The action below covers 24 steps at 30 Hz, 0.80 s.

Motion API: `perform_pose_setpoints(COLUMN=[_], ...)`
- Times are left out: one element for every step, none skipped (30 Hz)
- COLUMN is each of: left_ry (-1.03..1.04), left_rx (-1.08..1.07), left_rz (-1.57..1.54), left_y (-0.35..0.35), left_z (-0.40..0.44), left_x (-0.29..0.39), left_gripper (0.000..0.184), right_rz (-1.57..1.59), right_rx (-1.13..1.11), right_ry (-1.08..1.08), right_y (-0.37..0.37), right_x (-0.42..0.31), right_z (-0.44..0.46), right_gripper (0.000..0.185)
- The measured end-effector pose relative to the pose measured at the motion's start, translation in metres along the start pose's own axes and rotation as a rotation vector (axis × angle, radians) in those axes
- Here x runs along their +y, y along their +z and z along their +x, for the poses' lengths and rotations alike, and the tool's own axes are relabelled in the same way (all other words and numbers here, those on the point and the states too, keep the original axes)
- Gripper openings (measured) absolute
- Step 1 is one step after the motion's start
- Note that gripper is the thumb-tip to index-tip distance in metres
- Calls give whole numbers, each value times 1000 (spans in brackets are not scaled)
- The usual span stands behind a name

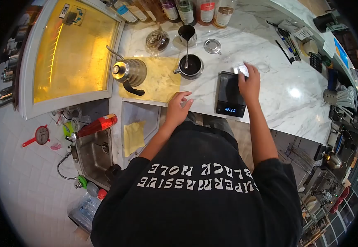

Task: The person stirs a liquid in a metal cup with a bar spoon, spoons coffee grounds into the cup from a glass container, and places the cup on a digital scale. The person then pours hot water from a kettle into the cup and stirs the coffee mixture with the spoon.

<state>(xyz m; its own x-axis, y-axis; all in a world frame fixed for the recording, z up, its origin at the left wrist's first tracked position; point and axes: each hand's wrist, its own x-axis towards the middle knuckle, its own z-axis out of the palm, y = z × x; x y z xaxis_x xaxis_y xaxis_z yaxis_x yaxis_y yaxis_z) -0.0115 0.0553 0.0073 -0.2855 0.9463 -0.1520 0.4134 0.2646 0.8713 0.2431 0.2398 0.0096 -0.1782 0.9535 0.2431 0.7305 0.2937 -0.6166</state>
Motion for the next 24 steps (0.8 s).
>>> perform_pose_setpoints(left_ry=[5,12,1,-10,-20,-44,-69,-94,-104,-115,-125,-139,-153,-165,-172,-183,-197,-202,-209,-216,-190,-164,-135,-141], left_rx=[-30,-60,-82,-106,-130,-163,-195,-225,-237,-248,-260,-249,-238,-227,-214,-202,-188,-183,-176,-168,-147,-127,-106,-65], left_rz=[-20,-39,-64,-88,-111,-131,-150,-169,-214,-258,-301,-321,-341,-362,-351,-341,-331,-355,-379,-402,-387,-372,-358,-349], left_y=[8,15,22,29,35,42,48,53,57,61,62,62,61,61,58,52,49,47,44,41,39,36,32,26], left_z=[2,4,5,6,8,10,13,15,17,19,20,19,19,19,19,17,15,13,10,8,5,2,0,-3], left_x=[1,3,5,8,12,15,17,19,20,21,21,21,19,18,15,10,6,2,-3,-8,-15,-21,-28,-32], left_gripper=[33,35,37,38,40,43,45,48,50,52,53,54,55,56,56,56,56,55,54,53,52,51,50,49], right_rz=[-16,49,115,239,364,456,408,443,479,496,513,530,531,531,531,510,520,530,541,515,488,461,360,260], right_rx=[-6,-13,-20,-39,-56,-67,-91,-80,-71,-85,-99,-111,-113,-114,-115,-137,-155,-176,-200,-186,-171,-155,-119,-83], right_ry=[72,163,254,396,537,609,556,569,581,581,581,579,556,531,508,483,485,489,492,479,466,451,353,255], right_y=[-8,-16,-22,-24,-23,-15,-10,-7,-4,-3,-1,2,6,11,14,14,16,18,22,24,23,24,24,15], right_x=[10,12,14,10,8,16,18,22,19,16,13,10,7,5,0,-4,-5,-6,-7,-7,-8,-10,-11,-24], right_z=[-23,-44,-63,-78,-91,-105,-114,-119,-121,-121,-121,-120,-121,-123,-122,-122,-122,-122,-123,-123,-121,-119,-116,-106], right_gripper=[45,46,47,49,51,53,54,53,53,53,53,53,53,53,53,52,53,53,53,54,55,56,58,60])
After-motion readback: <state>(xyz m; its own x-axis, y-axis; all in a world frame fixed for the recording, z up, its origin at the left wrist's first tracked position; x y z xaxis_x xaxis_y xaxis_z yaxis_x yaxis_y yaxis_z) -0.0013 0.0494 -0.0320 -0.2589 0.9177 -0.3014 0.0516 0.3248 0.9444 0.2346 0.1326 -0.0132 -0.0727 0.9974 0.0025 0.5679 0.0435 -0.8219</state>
